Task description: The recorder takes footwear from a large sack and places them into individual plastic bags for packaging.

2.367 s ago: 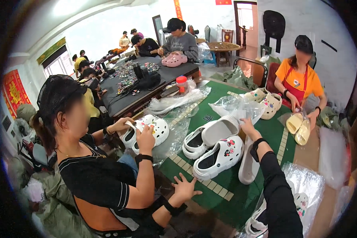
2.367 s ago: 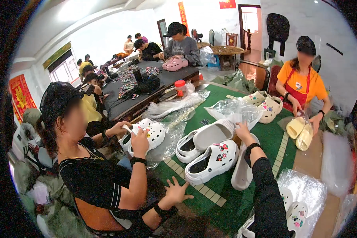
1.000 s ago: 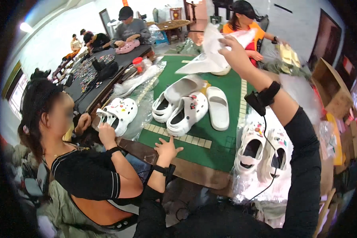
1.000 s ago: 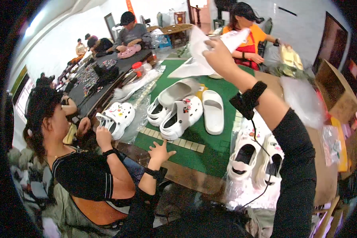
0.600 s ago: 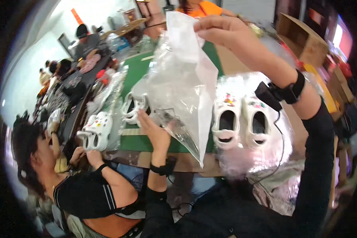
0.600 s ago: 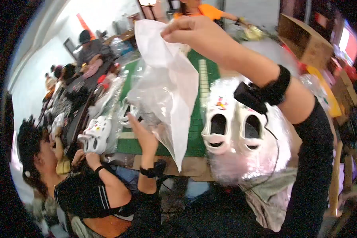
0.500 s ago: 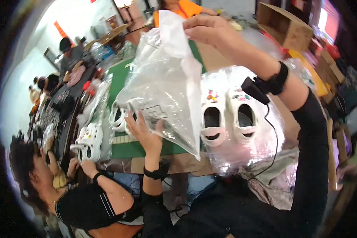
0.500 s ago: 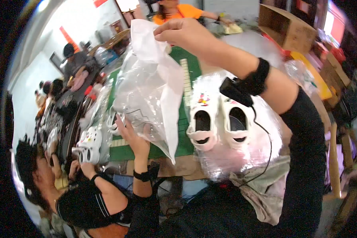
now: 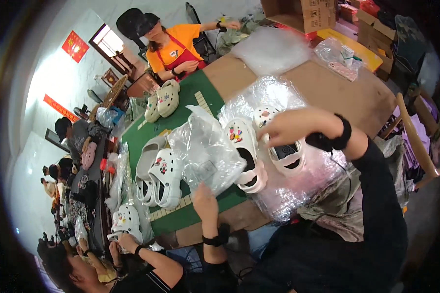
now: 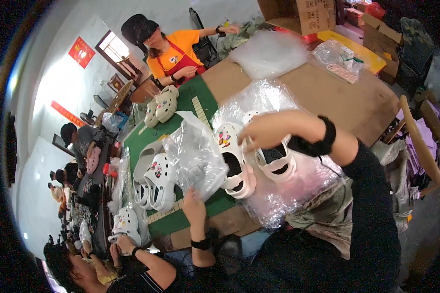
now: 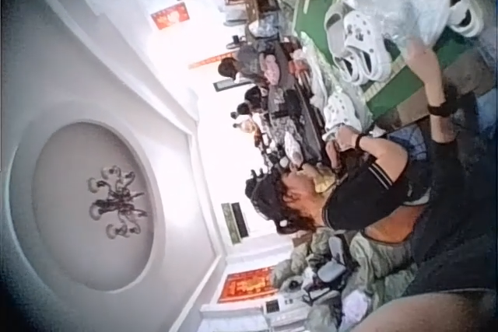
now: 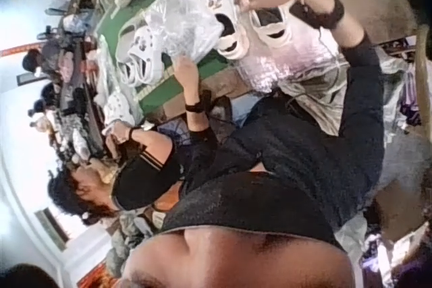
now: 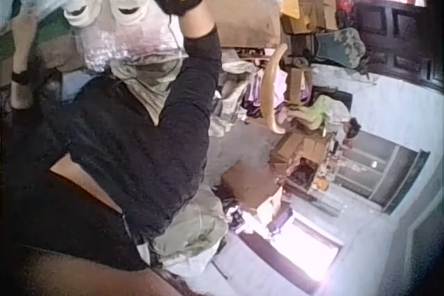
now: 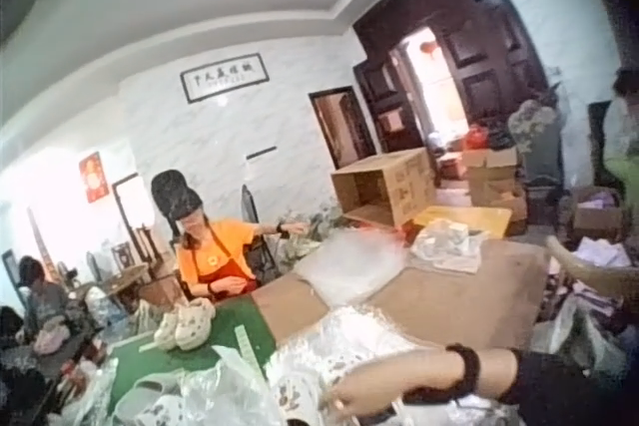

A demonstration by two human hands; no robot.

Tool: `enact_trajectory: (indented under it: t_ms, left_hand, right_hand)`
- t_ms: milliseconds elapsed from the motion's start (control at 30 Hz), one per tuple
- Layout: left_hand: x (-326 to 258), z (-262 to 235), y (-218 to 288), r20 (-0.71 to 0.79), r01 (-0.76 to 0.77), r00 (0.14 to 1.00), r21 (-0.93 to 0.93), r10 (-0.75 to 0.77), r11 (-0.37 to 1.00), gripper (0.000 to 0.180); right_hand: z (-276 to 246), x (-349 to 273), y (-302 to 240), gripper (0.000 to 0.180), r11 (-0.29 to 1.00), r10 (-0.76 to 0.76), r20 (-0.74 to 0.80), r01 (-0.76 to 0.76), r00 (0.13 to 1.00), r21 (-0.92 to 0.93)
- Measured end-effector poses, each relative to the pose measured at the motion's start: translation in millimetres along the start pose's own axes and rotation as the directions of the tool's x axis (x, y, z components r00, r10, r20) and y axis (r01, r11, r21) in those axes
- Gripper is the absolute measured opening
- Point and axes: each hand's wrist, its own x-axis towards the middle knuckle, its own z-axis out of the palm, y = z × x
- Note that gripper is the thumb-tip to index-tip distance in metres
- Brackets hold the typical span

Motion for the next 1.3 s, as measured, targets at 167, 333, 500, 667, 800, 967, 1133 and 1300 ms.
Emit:
enact_trajectory:
  t_ms: [167, 333, 500, 667, 800, 967, 1133, 1300]
  left_hand:
    - [-0.8, 35.8, 4.3, 0.149, -0.072, 0.987, 0.074, 0.06, 0.995, 0.044]
    - [-10.0, 28.5, 9.1, 0.111, -0.006, 0.993, 0.337, -0.033, 0.942, 0.049]
    - [-27.5, 33.5, -4.3, 0.105, 0.047, 0.992, 0.211, -0.071, 0.976, 0.05]
    - [-33.5, 34.4, -3.2, 0.11, 0.026, 0.993, 0.204, -0.049, 0.979, 0.05]
    - [-31.4, 24.8, -6.7, 0.1, 0.027, 0.994, 0.112, -0.039, 0.993, 0.047]
    - [-31.5, 26.6, -7.4, 0.104, 0.011, 0.994, 0.061, -0.017, 0.998, 0.044]
    - [-31.7, 24.6, -10.9, 0.076, -0.022, 0.997, -0.03, 0.024, 0.999, 0.042]
    - [-27.1, 31.1, -1.3, 0.107, -0.041, 0.993, -0.093, 0.051, 0.995, 0.044]
  right_hand:
    - [54.4, -11.6, 10.3, 0.063, 0.972, 0.23, 0.11, -0.234, 0.967, 0.021]
    - [82.7, 16.3, 13.6, 0.062, 0.989, 0.147, -0.034, -0.148, 0.988, -0.027]
    - [95.2, 36.0, 18.8, 0.063, 0.968, 0.23, -0.072, -0.236, 0.97, -0.083]
    - [112.2, 48.0, 25.4, 0.053, 0.953, 0.212, -0.159, -0.24, 0.964, -0.183]
    - [125.3, 65.9, 33.9, 0.034, 0.977, 0.1, -0.359, -0.16, 0.928, -0.141]
    - [133.2, 66.1, 29.6, 0.03, 0.961, 0.163, -0.376, -0.233, 0.912, -0.15]
    - [135.1, 69.9, 36.7, 0.019, 0.95, 0.201, -0.409, -0.279, 0.89, -0.138]
    - [113.9, 52.6, 51.0, 0.022, 0.929, 0.365, -0.435, -0.353, 0.823, 0.113]
